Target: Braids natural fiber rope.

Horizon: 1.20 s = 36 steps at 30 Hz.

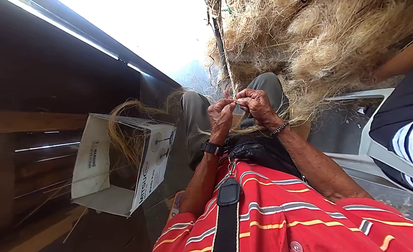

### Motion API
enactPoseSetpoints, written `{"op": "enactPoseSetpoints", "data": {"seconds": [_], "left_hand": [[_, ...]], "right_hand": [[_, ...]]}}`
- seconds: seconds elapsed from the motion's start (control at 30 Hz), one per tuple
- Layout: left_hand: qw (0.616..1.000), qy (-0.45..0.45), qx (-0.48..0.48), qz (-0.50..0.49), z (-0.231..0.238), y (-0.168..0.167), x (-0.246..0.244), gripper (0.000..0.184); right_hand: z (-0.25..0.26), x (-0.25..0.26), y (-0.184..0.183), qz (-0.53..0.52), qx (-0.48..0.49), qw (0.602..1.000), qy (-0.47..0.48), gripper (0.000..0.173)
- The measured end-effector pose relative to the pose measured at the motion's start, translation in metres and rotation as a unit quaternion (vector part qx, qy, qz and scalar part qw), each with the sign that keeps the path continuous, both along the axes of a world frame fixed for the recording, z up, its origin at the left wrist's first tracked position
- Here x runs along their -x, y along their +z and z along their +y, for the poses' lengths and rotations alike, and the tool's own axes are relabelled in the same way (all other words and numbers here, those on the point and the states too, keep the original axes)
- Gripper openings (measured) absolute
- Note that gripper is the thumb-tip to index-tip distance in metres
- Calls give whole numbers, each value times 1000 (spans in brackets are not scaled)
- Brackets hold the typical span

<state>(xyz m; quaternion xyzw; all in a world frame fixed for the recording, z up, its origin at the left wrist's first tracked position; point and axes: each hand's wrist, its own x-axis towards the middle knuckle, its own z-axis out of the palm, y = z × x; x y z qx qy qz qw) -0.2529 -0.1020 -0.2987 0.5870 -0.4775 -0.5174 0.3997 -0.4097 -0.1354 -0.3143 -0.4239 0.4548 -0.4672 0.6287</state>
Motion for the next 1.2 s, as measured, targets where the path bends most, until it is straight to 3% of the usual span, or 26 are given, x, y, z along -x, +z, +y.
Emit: {"op": "enactPoseSetpoints", "data": {"seconds": [0.4,0.63,0.77,0.9,0.97,1.03,1.13,1.2], "left_hand": [[963,6,-91,254,-9,-7,-4,11],[939,-21,-103,328,-6,-1,-7,14],[910,-50,-88,402,-15,1,-10,16],[924,-91,-40,368,-8,10,-23,10],[934,-85,-28,346,-7,15,-29,9],[945,-81,-19,317,-7,18,-33,9],[964,-82,-2,254,-7,16,-35,9],[977,-67,4,200,-9,13,-30,11]], "right_hand": [[7,31,-2,-40,-36,993,104,12],[6,43,-11,23,-13,986,167,11],[6,51,-1,125,43,973,189,17],[0,87,-2,255,57,950,170,12],[1,126,-9,312,37,941,126,11],[13,177,-16,423,3,904,63,13],[26,229,-9,549,-71,832,-49,28],[28,211,22,548,-29,833,-78,38]]}}
